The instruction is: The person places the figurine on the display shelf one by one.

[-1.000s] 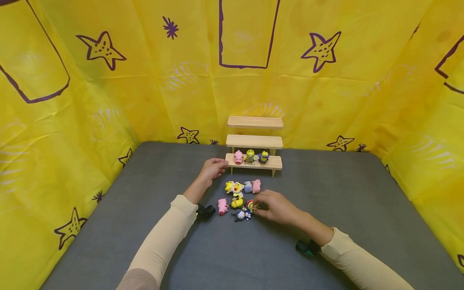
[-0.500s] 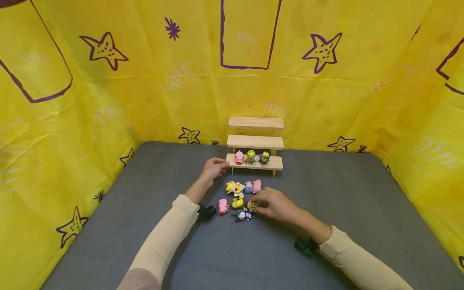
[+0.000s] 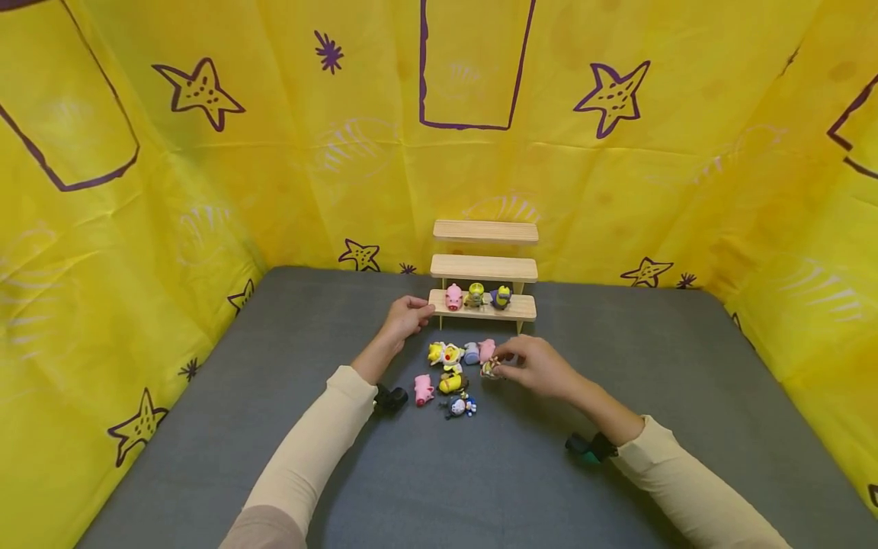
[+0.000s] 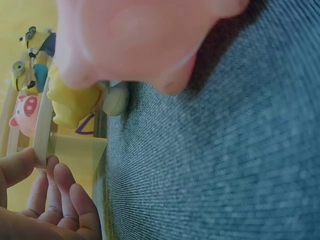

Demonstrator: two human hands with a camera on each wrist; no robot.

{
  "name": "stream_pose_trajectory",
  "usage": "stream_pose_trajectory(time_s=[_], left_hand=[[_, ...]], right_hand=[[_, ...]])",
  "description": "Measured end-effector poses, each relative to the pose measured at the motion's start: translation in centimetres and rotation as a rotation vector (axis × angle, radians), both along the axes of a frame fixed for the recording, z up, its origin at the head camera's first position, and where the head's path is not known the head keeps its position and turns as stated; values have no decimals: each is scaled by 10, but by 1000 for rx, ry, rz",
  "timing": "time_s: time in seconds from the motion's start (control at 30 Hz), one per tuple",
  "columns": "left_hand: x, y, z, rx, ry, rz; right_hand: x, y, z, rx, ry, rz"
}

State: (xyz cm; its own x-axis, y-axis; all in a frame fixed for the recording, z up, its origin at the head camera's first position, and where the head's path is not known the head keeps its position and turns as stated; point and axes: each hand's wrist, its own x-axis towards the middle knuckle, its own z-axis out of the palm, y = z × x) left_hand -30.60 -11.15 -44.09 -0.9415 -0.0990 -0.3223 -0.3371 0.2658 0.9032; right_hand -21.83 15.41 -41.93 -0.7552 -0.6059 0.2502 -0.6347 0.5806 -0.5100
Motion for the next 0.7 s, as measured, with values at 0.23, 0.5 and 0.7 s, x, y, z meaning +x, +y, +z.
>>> stream_pose_trajectory(time_s=[0.23, 0.5, 0.7], left_hand=[[-1, -1, -2, 34, 7, 0], [-2, -3, 1, 1, 2, -21], [-3, -3, -1, -2, -1, -25]], right_hand=[[-10, 13, 26, -25, -27, -80], [-26, 27, 54, -13, -13, -134], [-50, 36, 56, -27, -67, -195]])
